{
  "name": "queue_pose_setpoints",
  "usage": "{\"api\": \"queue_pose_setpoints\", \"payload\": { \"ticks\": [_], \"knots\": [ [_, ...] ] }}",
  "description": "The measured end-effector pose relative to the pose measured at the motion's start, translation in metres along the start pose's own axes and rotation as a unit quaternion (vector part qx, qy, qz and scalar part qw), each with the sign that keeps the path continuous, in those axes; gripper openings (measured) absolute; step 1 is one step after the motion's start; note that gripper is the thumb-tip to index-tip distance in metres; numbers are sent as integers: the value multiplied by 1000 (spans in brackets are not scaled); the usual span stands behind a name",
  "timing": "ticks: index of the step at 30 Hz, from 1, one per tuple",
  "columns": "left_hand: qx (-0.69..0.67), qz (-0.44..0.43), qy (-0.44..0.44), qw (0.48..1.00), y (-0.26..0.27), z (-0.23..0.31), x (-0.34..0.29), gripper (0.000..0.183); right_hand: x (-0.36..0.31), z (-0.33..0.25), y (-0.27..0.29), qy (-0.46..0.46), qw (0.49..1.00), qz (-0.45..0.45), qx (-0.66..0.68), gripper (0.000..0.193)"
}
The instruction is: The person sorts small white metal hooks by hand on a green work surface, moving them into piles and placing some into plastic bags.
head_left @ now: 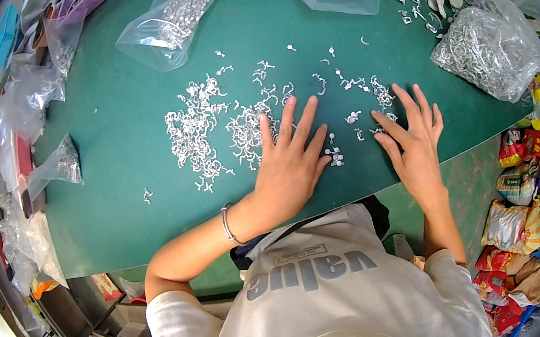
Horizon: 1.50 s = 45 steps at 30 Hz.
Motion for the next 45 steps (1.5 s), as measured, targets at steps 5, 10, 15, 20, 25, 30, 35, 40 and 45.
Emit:
{"api": "queue_pose_setpoints", "payload": {
  "ticks": [5, 10, 15, 20, 25, 30, 35, 40, 45],
  "knots": [
    [3, 30, -20, 999, 5, 6, 9, 45, -2, -8, -1, 17, 999, 28, 43, 27],
    [16, 23, -11, 1000, 1, 5, 20, 46, -4, -6, -4, 4, 999, 33, 17, 26],
    [16, 20, -21, 999, 1, 5, 21, 46, 3, -9, -5, 16, 997, 39, 70, 27],
    [32, 24, -6, 999, 2, -2, 20, 45, 8, -11, -7, 24, 999, 16, 32, 32],
    [82, 36, 56, 994, 12, -21, 18, 47, 8, -4, -7, 17, 997, 20, 66, 35],
    [43, 33, 23, 998, 7, -6, 20, 47, 14, -15, -15, 7, 1000, 5, 23, 41],
    [29, 24, 18, 999, 7, -6, 17, 44, 0, -33, -21, 50, 993, -90, 64, 46],
    [5, 19, 14, 1000, -1, -4, 24, 44, 10, -20, -11, 33, 995, -58, 70, 48],
    [-13, -8, -1, 1000, -4, 2, 20, 43, 21, -4, -12, -16, 1000, 11, -3, 47]
  ]
}}
Point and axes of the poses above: each hand's wrist, its own x-axis towards the middle knuckle, its own y-axis out of the back of the hand, z = x × y, the point moved 7 cm from there along x, towards the middle knuckle, and after that the axes turned 7 degrees about -z, right-handed, at the moved point
